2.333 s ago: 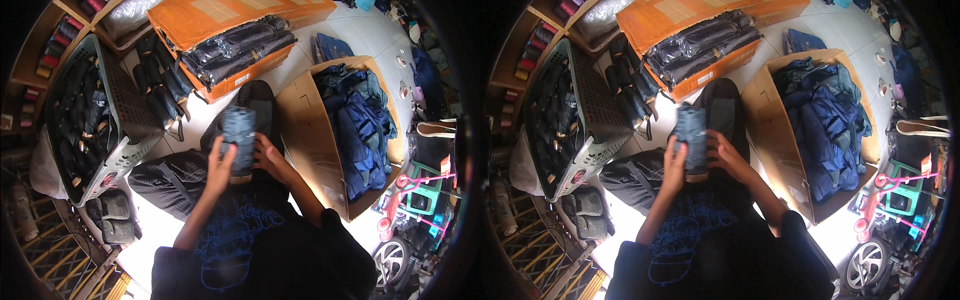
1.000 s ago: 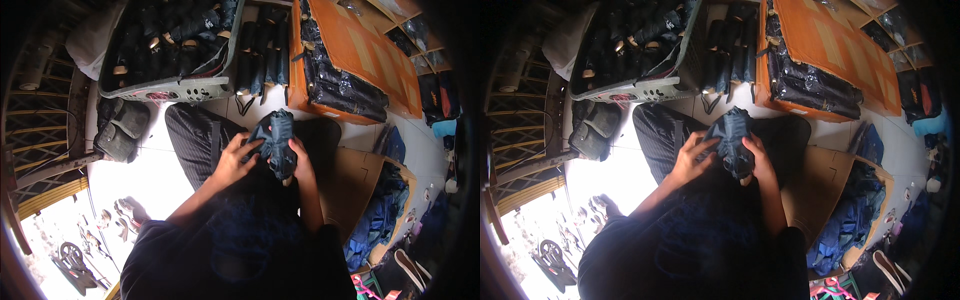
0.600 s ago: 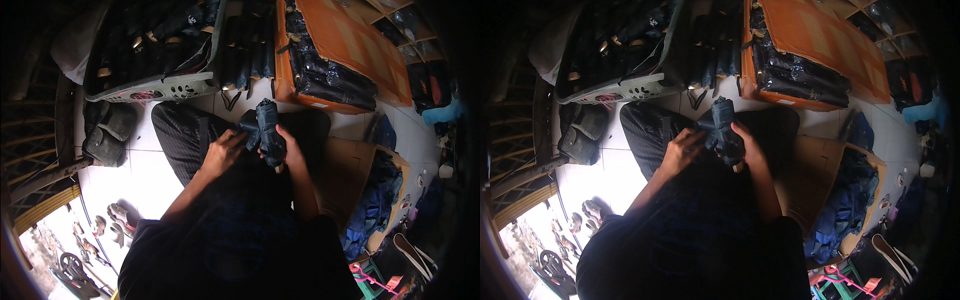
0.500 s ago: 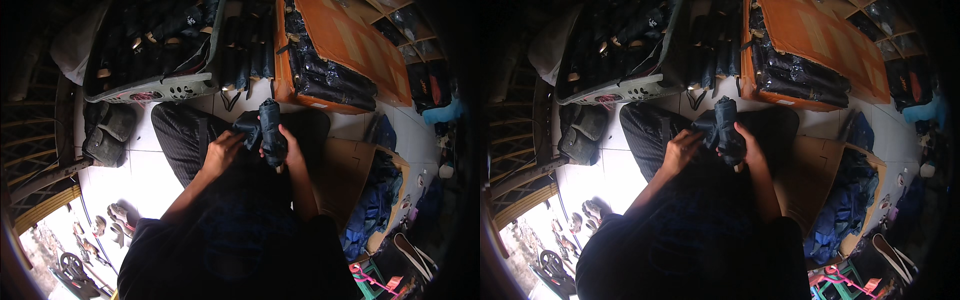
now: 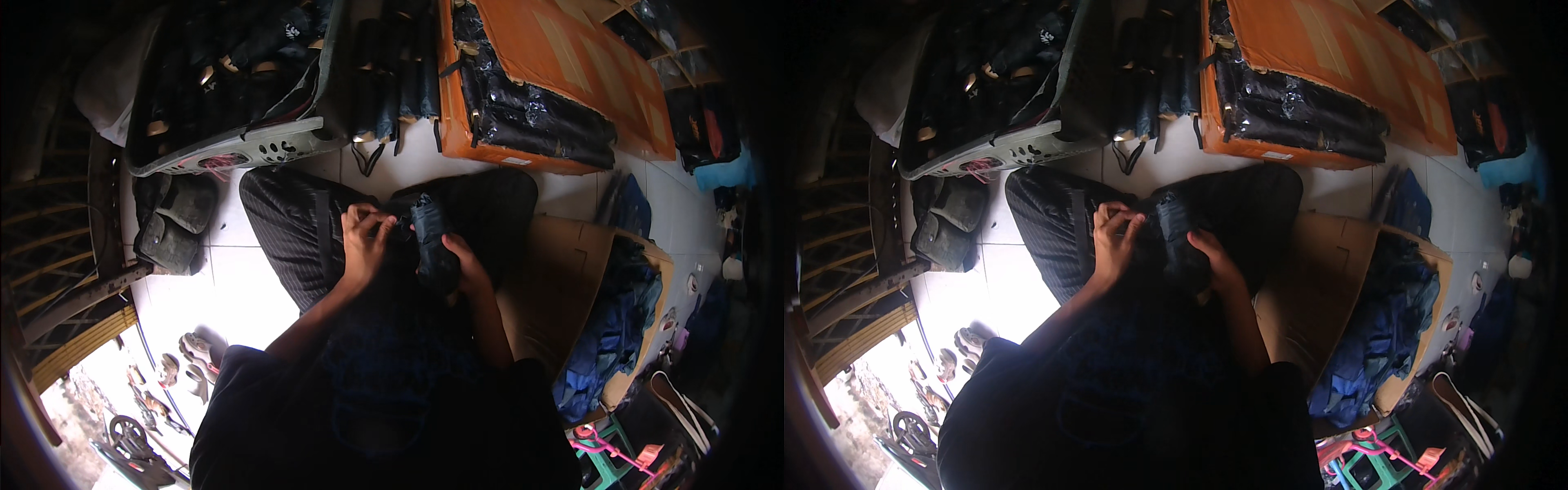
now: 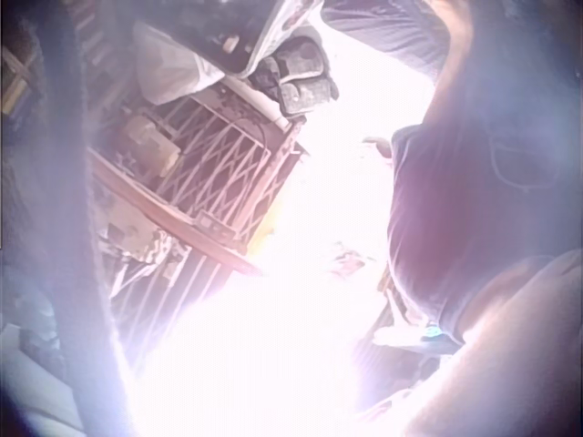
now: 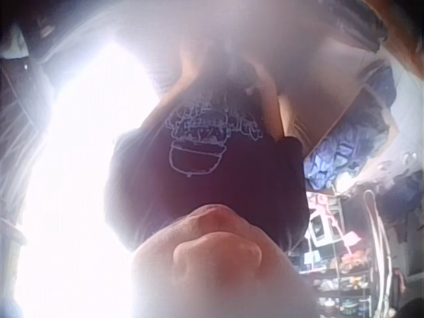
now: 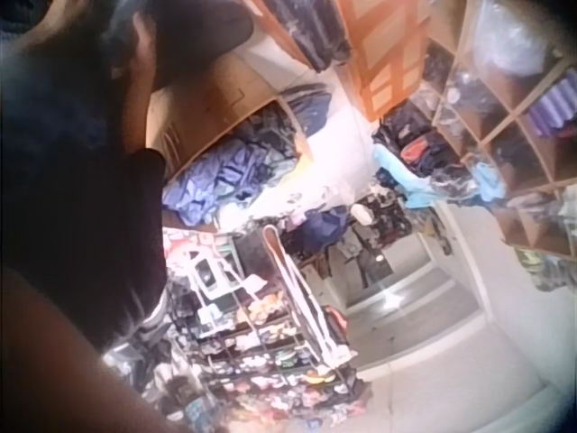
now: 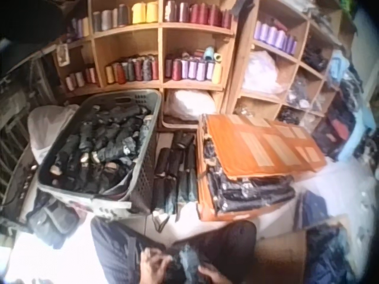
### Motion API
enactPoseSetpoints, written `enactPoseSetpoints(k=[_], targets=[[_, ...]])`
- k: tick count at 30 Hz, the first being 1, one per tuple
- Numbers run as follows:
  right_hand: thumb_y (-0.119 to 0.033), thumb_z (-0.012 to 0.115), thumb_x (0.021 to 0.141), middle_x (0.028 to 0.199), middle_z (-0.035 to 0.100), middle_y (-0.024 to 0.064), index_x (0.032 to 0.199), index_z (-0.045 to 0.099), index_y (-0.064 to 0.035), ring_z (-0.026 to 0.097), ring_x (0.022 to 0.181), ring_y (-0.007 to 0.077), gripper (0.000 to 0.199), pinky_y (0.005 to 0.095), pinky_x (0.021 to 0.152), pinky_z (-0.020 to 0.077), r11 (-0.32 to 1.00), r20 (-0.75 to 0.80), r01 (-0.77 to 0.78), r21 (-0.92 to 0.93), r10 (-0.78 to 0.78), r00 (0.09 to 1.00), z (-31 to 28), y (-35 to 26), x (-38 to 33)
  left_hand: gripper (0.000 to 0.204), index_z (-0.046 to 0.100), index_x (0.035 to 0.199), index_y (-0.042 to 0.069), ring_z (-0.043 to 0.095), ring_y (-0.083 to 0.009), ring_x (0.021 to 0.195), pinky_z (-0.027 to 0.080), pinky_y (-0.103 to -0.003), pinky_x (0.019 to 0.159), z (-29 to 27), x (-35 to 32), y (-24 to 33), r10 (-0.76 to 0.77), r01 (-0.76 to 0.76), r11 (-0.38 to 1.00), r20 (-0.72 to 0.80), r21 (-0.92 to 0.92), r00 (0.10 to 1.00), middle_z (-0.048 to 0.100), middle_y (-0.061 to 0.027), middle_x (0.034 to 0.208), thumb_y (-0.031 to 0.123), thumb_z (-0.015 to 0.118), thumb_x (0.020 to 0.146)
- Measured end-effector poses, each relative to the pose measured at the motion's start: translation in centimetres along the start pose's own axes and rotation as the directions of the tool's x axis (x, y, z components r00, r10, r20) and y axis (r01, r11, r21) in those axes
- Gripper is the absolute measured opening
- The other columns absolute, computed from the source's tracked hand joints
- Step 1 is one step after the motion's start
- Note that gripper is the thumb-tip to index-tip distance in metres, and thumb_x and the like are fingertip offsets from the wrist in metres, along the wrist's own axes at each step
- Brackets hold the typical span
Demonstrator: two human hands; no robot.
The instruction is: The person sits on the floor and repeatedly wraps folded blue garments in dark paper, securing each bundle with a rubber band. They place the finished bundles into a nearby basket and continue the process with additional garments from a cardboard box.
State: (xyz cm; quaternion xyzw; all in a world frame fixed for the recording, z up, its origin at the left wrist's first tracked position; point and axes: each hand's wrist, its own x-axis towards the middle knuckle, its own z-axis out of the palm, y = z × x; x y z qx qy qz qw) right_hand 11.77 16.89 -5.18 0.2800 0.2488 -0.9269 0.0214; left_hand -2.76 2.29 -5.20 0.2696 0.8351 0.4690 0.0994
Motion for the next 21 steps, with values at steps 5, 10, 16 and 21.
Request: enactPoseSetpoints(k=[5,10,16,21], targets=[[-0.022,0.056,0.093,0.101,0.063,0.0083,0.117,0.055,0.0000,0.064,0.085,0.0147,0.033,0.0289,0.075,0.0528,0.998,-0.016,0.037,0.048,-0.037,0.999,0.8,-0.7,-0.5,0.013,0.071,0.087,0.007,0.051,-0.0241,0.085,0.042,-0.035,0.078,-1.2,0.5,2.1,0.257,-0.273,0.955,0.137,0.113,0.957,0.058,-0.0054,0.091,0.014,0.073,0.076],[-0.021,0.059,0.091,0.115,0.059,0.0116,0.128,0.049,0.0020,0.060,0.099,0.0171,0.045,0.0294,0.084,0.0494,0.997,-0.062,0.028,-0.075,-0.033,0.997,-1.5,-0.6,-0.5,0.011,0.070,0.088,0.006,0.060,-0.0242,0.076,0.047,-0.035,0.069,-0.4,0.1,-0.4,0.152,-0.145,0.988,0.139,-0.058,0.979,0.062,-0.0064,0.083,0.007,0.069,0.076],[-0.024,0.066,0.086,0.136,0.046,0.0160,0.139,0.038,0.0024,0.045,0.125,0.0240,0.065,0.0328,0.104,0.0347,0.774,-0.007,-0.011,-0.633,0.008,1.000,0.6,-4.6,-4.4,0.012,0.069,0.089,0.004,0.063,-0.0274,0.069,0.050,-0.035,0.062,0.1,0.1,0.4,0.089,-0.081,0.995,0.168,-0.054,0.982,0.061,-0.0100,0.081,0.006,0.068,0.078],[-0.028,0.069,0.083,0.141,0.042,0.0181,0.141,0.037,0.0003,0.037,0.132,0.0253,0.072,0.0329,0.109,0.0277,0.527,0.118,0.114,-0.842,-0.026,0.993,0.1,-3.6,-3.1,0.014,0.068,0.091,0.002,0.064,-0.0274,0.072,0.050,-0.034,0.063,1.0,-0.2,0.8,0.180,-0.150,0.975,0.186,-0.166,0.966,0.062,-0.0115,0.082,0.002,0.067,0.078]])
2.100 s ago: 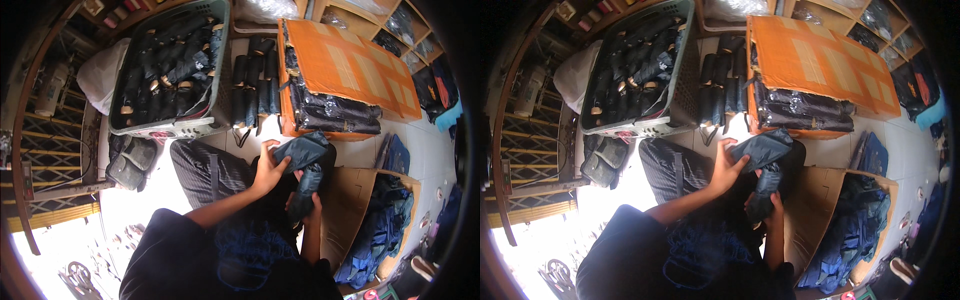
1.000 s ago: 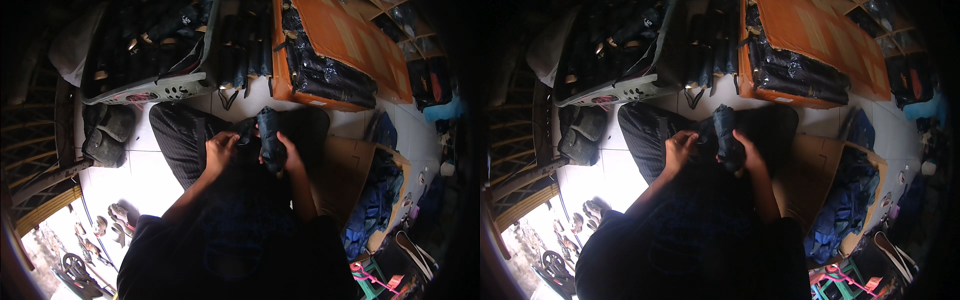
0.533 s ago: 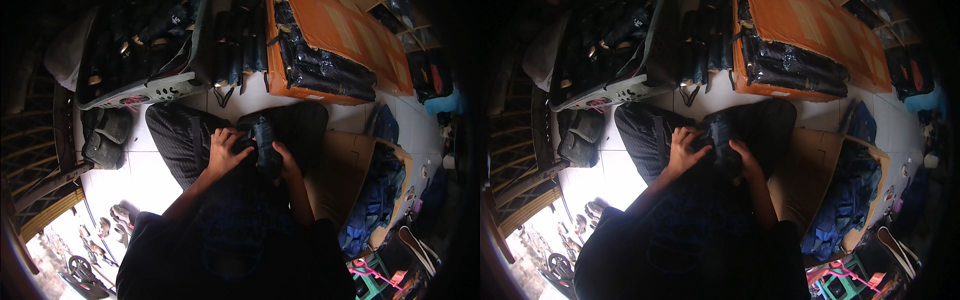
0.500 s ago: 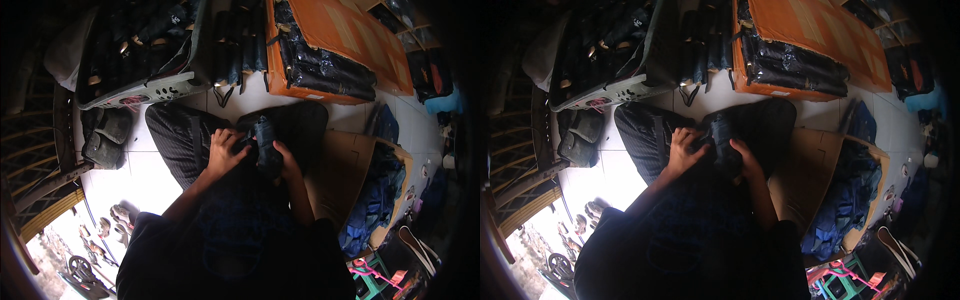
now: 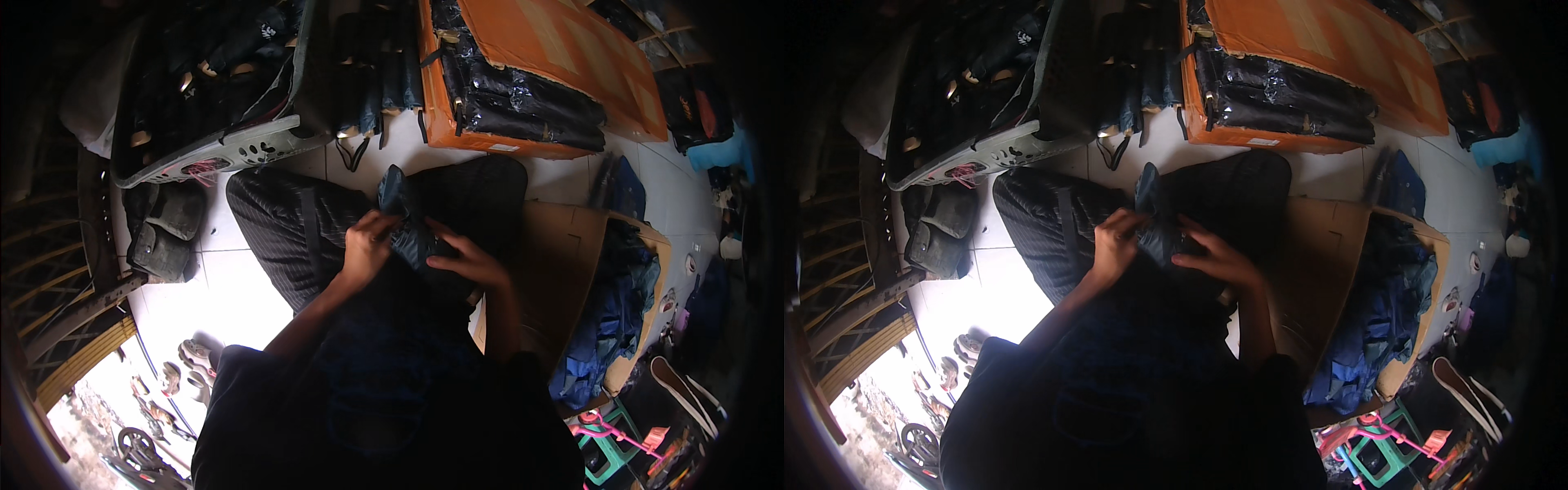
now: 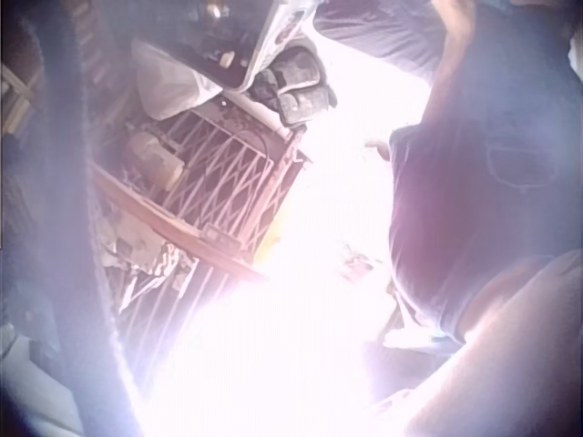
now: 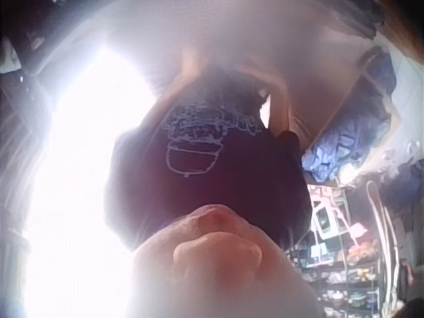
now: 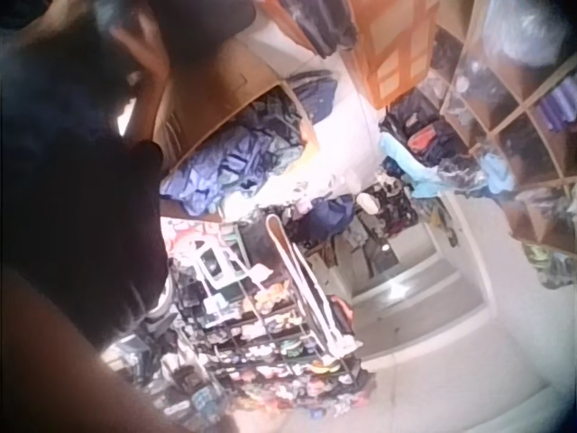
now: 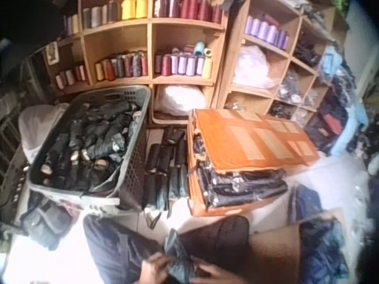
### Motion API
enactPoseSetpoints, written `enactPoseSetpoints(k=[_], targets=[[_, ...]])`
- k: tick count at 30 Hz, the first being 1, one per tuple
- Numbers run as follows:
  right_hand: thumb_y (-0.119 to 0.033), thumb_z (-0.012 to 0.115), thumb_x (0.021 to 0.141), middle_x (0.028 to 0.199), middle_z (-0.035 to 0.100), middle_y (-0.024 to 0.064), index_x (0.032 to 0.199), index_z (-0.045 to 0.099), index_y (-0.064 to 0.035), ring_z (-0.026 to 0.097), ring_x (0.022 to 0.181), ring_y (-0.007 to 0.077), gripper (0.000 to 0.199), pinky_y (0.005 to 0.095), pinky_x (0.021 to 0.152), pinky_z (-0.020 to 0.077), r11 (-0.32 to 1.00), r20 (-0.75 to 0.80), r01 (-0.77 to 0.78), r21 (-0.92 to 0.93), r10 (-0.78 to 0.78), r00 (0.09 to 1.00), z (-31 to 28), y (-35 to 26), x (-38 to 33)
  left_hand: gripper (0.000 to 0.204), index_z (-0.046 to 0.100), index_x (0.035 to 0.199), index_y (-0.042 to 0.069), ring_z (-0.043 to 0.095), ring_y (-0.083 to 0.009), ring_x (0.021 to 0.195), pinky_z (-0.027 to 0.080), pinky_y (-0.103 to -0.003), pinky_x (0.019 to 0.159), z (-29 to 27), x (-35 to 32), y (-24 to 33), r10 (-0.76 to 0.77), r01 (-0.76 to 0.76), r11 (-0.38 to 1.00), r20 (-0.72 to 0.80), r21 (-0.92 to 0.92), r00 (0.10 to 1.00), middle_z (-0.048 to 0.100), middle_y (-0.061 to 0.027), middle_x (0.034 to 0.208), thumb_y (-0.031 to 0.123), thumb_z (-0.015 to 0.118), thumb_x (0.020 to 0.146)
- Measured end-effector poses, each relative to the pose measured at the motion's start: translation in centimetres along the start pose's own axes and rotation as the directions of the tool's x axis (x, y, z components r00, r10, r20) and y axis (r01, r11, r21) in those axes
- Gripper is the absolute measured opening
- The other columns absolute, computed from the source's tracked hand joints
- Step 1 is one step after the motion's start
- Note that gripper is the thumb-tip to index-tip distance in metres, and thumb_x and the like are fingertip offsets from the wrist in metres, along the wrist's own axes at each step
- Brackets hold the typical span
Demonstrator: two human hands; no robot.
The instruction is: The person sits on the floor and repeatedly wraps folded blue garments in dark paper, securing each bundle with a rubber band. They place the finished bundles into a nearby basket and continue the process with additional garments from a cardboard box.
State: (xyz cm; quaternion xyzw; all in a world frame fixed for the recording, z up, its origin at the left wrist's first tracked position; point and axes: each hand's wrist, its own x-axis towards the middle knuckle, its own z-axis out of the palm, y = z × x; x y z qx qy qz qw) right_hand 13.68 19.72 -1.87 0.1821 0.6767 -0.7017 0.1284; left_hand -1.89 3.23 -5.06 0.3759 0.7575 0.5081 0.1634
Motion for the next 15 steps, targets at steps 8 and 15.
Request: enactPoseSetpoints(k=[8,15], targets=[[-0.025,0.070,0.083,0.117,0.060,0.0132,0.134,0.044,-0.0013,0.056,0.107,0.0187,0.063,0.0298,0.093,0.0433,0.990,-0.151,-0.085,0.110,0.101,0.983,1.1,-1.6,-0.8,0.012,0.066,0.091,-0.002,0.066,-0.0232,0.078,0.050,-0.030,0.069,-0.8,0.0,1.7,-0.117,0.115,0.993,-0.048,-0.029,0.992,0.064,-0.0123,0.083,-0.002,0.065,0.078],[-0.026,0.076,0.076,0.110,0.061,0.0186,0.130,0.045,-0.0007,0.061,0.104,0.0258,0.066,0.0330,0.089,0.0458,0.992,-0.441,0.020,-0.128,-0.075,0.894,3.3,-1.8,-0.1,0.012,0.064,0.093,-0.002,0.064,-0.0240,0.077,0.050,-0.032,0.067,-0.8,0.6,3.8,-0.005,0.001,0.998,-0.057,-0.062,0.998,0.063,-0.0129,0.089,0.002,0.066,0.082]])
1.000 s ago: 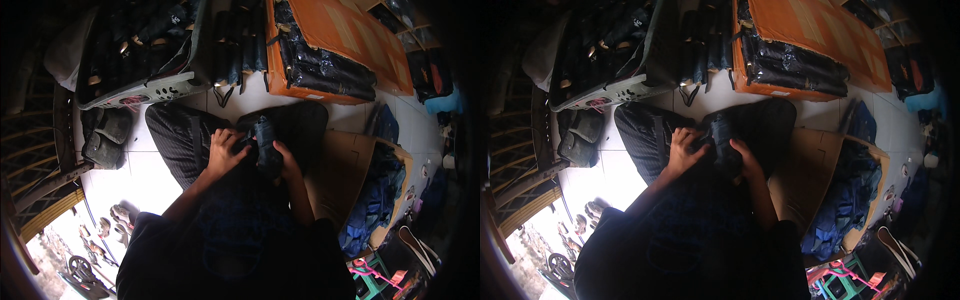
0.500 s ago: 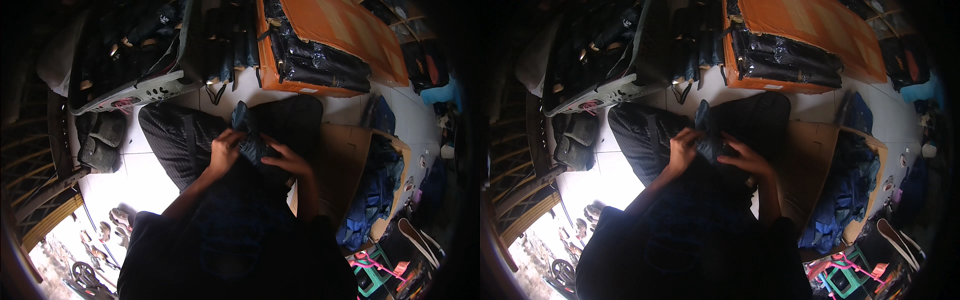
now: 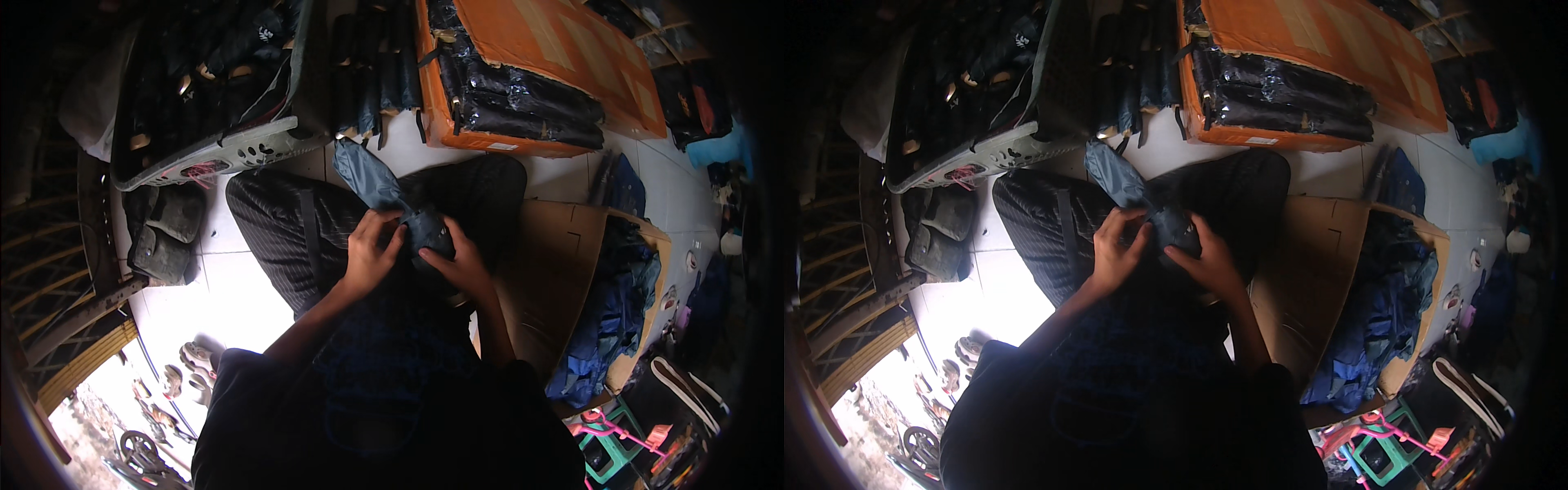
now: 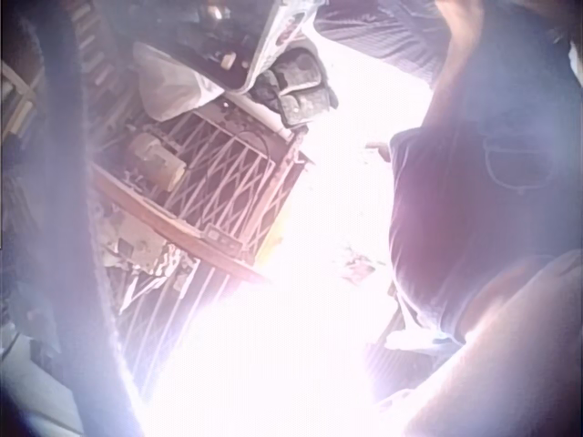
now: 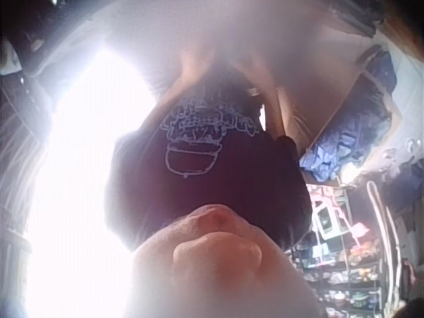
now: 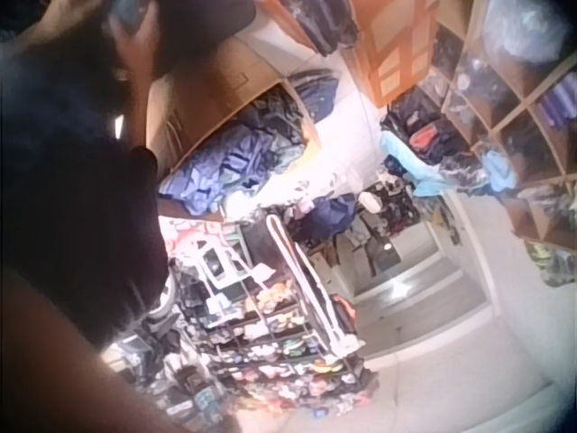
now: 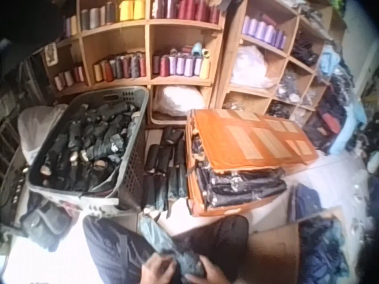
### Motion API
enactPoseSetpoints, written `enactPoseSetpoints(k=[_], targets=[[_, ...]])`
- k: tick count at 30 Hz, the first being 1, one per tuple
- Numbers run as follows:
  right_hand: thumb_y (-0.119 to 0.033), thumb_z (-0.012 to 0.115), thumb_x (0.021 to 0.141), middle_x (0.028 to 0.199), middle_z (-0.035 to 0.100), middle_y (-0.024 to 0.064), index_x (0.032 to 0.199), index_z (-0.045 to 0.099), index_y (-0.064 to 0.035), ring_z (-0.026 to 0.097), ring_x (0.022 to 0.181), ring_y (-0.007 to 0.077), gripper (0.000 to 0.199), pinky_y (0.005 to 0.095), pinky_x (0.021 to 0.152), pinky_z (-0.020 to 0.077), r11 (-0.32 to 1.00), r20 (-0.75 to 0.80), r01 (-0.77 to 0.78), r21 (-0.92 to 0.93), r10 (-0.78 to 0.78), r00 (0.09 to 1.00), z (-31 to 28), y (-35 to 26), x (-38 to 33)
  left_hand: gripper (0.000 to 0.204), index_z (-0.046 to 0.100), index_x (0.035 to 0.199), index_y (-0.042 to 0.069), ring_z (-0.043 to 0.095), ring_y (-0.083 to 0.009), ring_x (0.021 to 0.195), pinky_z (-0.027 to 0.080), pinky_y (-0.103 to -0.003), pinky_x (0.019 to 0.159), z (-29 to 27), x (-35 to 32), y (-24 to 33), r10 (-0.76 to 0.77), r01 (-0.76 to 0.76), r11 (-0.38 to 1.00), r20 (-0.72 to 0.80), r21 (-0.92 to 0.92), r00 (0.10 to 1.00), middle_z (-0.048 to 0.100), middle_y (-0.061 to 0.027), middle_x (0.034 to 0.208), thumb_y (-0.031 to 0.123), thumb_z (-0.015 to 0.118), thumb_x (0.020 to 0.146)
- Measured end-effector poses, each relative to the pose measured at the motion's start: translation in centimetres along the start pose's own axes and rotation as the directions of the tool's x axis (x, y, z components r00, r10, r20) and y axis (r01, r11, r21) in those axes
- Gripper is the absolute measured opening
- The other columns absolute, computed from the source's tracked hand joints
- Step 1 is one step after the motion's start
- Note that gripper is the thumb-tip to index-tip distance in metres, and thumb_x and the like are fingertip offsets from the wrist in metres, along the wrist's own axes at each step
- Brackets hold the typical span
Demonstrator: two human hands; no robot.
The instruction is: The person sits on the floor and repeatedly wraps folded blue garments in dark paper, securing each bundle with a rubber band. They place the finished bundles into a nearby basket and continue the process with additional garments from a cardboard box.
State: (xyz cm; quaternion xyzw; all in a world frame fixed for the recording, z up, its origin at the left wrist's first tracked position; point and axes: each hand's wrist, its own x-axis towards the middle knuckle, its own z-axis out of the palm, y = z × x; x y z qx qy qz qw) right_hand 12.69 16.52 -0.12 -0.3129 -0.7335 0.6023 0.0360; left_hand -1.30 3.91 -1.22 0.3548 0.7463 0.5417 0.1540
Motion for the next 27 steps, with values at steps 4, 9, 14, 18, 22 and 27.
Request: enactPoseSetpoints(k=[4,9,14,18,22,27], targets=[[-0.024,0.077,0.075,0.109,0.061,0.0209,0.129,0.041,-0.0001,0.061,0.103,0.0278,0.070,0.0351,0.089,0.0465,1.000,-0.147,0.004,0.028,0.000,0.989,1.8,-0.4,-0.1,0.011,0.064,0.092,-0.002,0.063,-0.0230,0.082,0.049,-0.029,0.072,0.2,0.5,0.2,0.038,-0.040,0.998,-0.042,-0.047,0.998,0.061,-0.0133,0.086,0.003,0.067,0.082],[-0.021,0.078,0.073,0.113,0.059,0.0220,0.129,0.040,0.0021,0.061,0.104,0.0289,0.071,0.0365,0.089,0.0464,0.984,-0.241,0.176,0.030,-0.164,0.957,3.1,-1.4,-0.1,0.034,0.053,0.110,0.003,0.053,-0.0161,0.094,0.046,-0.029,0.082,0.6,0.5,0.1,-0.431,0.363,0.821,-0.062,-0.440,0.900,0.048,-0.0048,0.096,0.002,0.071,0.081],[-0.019,0.079,0.072,0.114,0.058,0.0221,0.127,0.042,0.0039,0.060,0.105,0.0315,0.070,0.0375,0.089,0.0466,0.958,-0.276,0.283,-0.036,-0.282,0.919,3.2,-2.2,0.0,0.042,0.049,0.119,0.002,0.055,-0.0143,0.099,0.040,-0.030,0.096,0.4,1.7,1.6,-0.511,0.319,0.471,0.041,-0.823,0.859,0.057,-0.0046,0.102,0.006,0.071,0.083],[-0.020,0.079,0.072,0.113,0.058,0.0226,0.126,0.044,0.0040,0.060,0.105,0.0324,0.069,0.0377,0.089,0.0469,0.950,-0.250,0.311,-0.018,-0.306,0.919,3.1,-2.3,0.0,0.033,0.055,0.117,-0.001,0.056,-0.0132,0.104,0.040,-0.029,0.095,-0.5,0.9,0.3,-0.366,0.422,0.402,0.279,-0.813,0.888,0.062,-0.0071,0.113,0.015,0.064,0.090],[-0.021,0.079,0.072,0.112,0.059,0.0229,0.126,0.044,0.0040,0.061,0.105,0.0329,0.069,0.0378,0.089,0.0473,0.952,-0.224,0.305,0.019,-0.293,0.929,2.9,-2.9,-0.2,0.033,0.057,0.118,-0.001,0.056,-0.0121,0.102,0.041,-0.028,0.093,-1.1,0.6,-0.4,-0.273,0.467,0.472,0.379,-0.748,0.884,0.064,-0.0050,0.108,0.019,0.061,0.092],[-0.016,0.075,0.076,0.118,0.054,0.0228,0.134,0.034,0.0042,0.056,0.110,0.0300,0.074,0.0361,0.094,0.0430,0.969,-0.165,0.242,-0.048,-0.247,0.955,3.6,-2.7,-0.6,0.037,0.053,0.123,-0.001,0.054,-0.0118,0.104,0.040,-0.028,0.094,-1.2,0.2,-0.1,-0.309,0.484,0.476,0.376,-0.734,0.874,0.061,-0.0052,0.112,0.022,0.058,0.094]])
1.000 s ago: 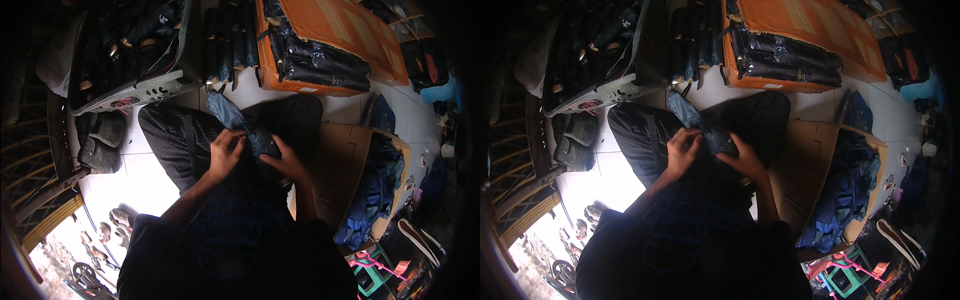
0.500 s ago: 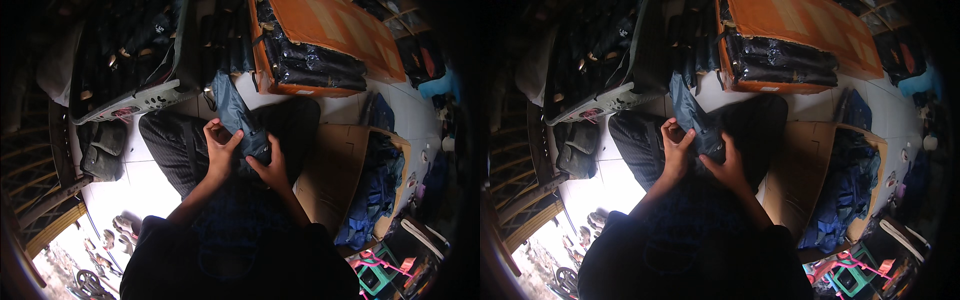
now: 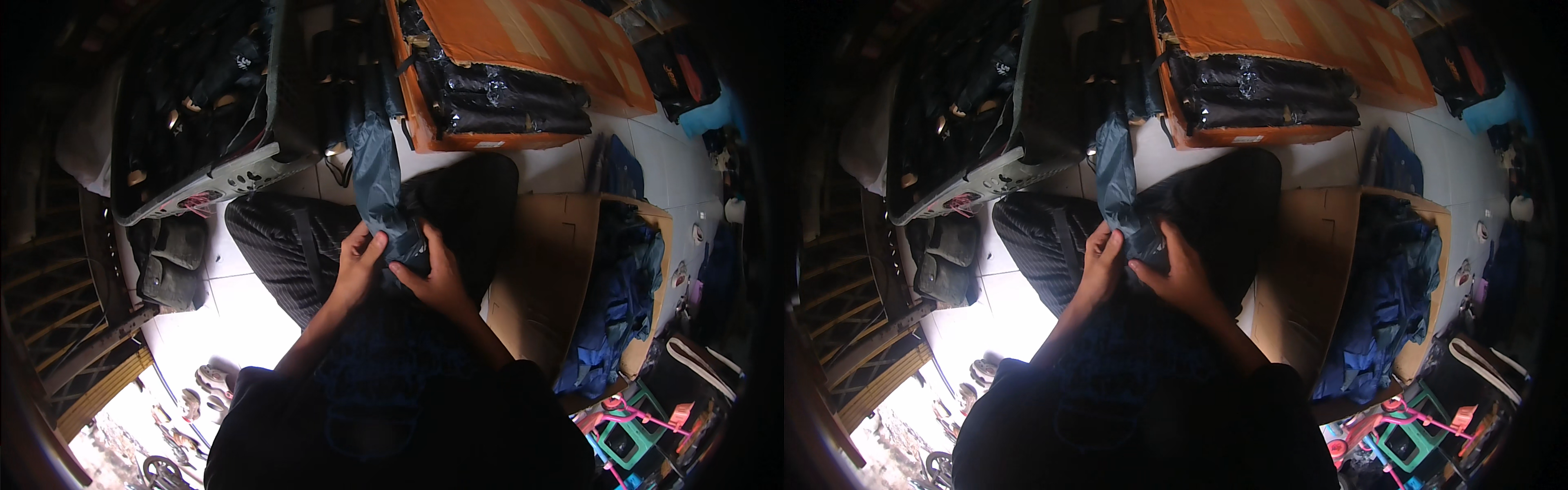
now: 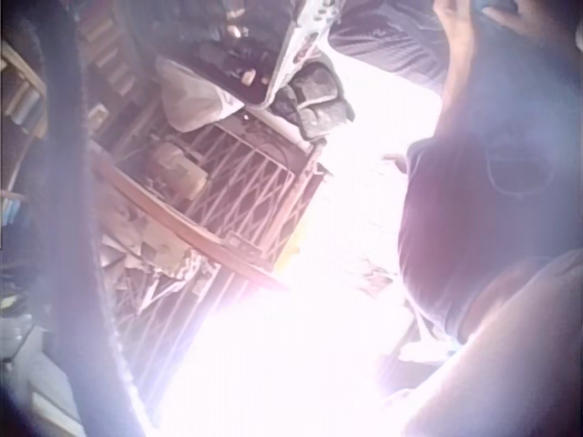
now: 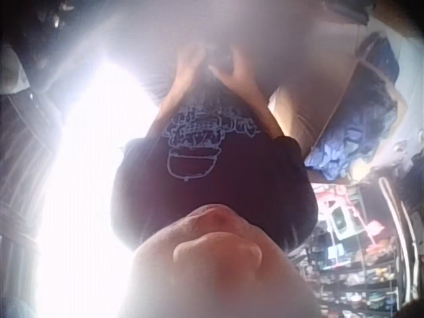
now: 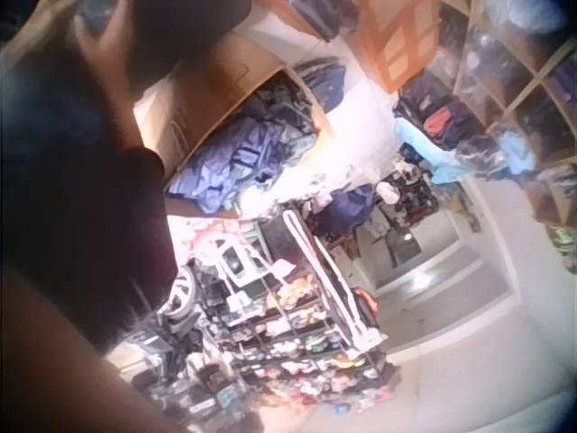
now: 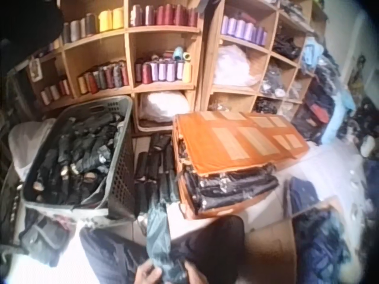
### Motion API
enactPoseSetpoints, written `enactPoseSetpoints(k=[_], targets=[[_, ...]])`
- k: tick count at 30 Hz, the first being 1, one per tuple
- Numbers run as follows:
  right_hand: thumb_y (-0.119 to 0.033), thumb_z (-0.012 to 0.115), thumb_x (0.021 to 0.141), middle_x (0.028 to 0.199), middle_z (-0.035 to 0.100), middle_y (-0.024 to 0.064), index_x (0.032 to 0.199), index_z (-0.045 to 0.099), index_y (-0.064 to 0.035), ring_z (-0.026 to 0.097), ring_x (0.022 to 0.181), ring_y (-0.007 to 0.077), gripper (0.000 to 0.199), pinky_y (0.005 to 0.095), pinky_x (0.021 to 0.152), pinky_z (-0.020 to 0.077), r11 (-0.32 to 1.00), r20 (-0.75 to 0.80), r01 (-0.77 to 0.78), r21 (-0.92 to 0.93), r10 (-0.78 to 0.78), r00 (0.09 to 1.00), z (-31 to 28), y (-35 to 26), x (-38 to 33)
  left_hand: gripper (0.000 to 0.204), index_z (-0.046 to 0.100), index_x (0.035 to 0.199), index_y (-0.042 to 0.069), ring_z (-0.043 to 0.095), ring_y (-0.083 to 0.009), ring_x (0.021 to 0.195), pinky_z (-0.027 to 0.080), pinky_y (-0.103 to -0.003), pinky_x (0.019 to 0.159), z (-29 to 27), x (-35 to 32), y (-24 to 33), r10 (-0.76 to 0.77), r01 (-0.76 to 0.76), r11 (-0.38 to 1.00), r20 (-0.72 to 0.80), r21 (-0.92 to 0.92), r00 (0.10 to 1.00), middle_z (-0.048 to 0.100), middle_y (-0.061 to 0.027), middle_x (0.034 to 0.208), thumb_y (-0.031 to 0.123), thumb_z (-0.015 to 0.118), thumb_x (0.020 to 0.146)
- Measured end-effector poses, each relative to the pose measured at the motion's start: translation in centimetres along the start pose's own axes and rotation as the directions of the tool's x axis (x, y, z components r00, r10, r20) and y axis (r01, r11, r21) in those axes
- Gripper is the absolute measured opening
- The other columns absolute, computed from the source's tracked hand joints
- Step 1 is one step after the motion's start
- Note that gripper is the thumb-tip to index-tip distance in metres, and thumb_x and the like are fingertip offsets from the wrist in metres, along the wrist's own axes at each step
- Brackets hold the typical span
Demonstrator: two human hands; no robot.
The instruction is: The person sits on the floor and repeatedly wraps folded blue garments in dark paper, securing each bundle with a rubber band. They place the finished bundles into a nearby basket and continue the process with additional garments from a cardboard box.
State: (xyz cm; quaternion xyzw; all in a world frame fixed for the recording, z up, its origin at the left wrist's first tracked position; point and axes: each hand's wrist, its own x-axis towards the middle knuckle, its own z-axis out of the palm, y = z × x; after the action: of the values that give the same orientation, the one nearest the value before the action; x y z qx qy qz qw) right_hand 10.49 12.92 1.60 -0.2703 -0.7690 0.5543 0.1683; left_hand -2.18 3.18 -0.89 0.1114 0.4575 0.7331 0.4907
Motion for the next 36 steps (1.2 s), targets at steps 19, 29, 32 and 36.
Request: enactPoseSetpoints(k=[19,29,32,36], targets=[[-0.009,0.054,0.087,0.135,0.039,0.0224,0.132,0.041,0.0068,0.043,0.124,0.0360,0.049,0.0395,0.104,0.0338,0.984,-0.132,0.043,-0.173,-0.067,0.989,-0.4,0.4,-3.3,0.022,0.058,0.106,0.001,0.056,-0.0089,0.091,0.044,-0.024,0.083,0.5,0.2,-1.8,-0.210,0.212,0.974,-0.031,0.082,0.977,0.062,-0.0041,0.099,0.018,0.061,0.092],[-0.004,0.058,0.086,0.125,0.051,0.0128,0.117,0.057,-0.0008,0.054,0.116,0.0270,0.032,0.0318,0.090,0.0476,0.992,-0.213,-0.117,0.036,0.122,0.969,-1.9,1.0,-5.1,0.021,0.058,0.098,0.003,0.057,-0.0078,0.086,0.046,-0.023,0.079,0.4,0.2,-2.1,-0.210,0.184,0.923,0.044,0.337,0.977,0.064,-0.0033,0.090,0.018,0.067,0.087],[-0.002,0.061,0.084,0.125,0.051,0.0107,0.115,0.057,-0.0017,0.055,0.113,0.0220,0.031,0.0279,0.086,0.0493,0.966,-0.222,-0.181,0.186,0.220,0.950,-1.7,1.4,-5.4,0.020,0.057,0.094,0.003,0.057,-0.0085,0.085,0.046,-0.024,0.078,0.7,0.0,-1.9,-0.200,0.160,0.896,0.056,0.414,0.978,0.064,-0.0039,0.091,0.017,0.068,0.086],[-0.003,0.063,0.085,0.124,0.051,0.0088,0.115,0.057,-0.0027,0.056,0.112,0.0207,0.031,0.0278,0.086,0.0485,0.970,-0.217,-0.171,0.173,0.207,0.954,-1.4,2.0,-5.8,0.021,0.054,0.091,0.003,0.057,-0.0097,0.084,0.046,-0.026,0.076,0.3,-0.7,-2.2,-0.157,0.121,0.831,0.020,0.542,0.987,0.062,-0.0040,0.089,0.017,0.069,0.086]])
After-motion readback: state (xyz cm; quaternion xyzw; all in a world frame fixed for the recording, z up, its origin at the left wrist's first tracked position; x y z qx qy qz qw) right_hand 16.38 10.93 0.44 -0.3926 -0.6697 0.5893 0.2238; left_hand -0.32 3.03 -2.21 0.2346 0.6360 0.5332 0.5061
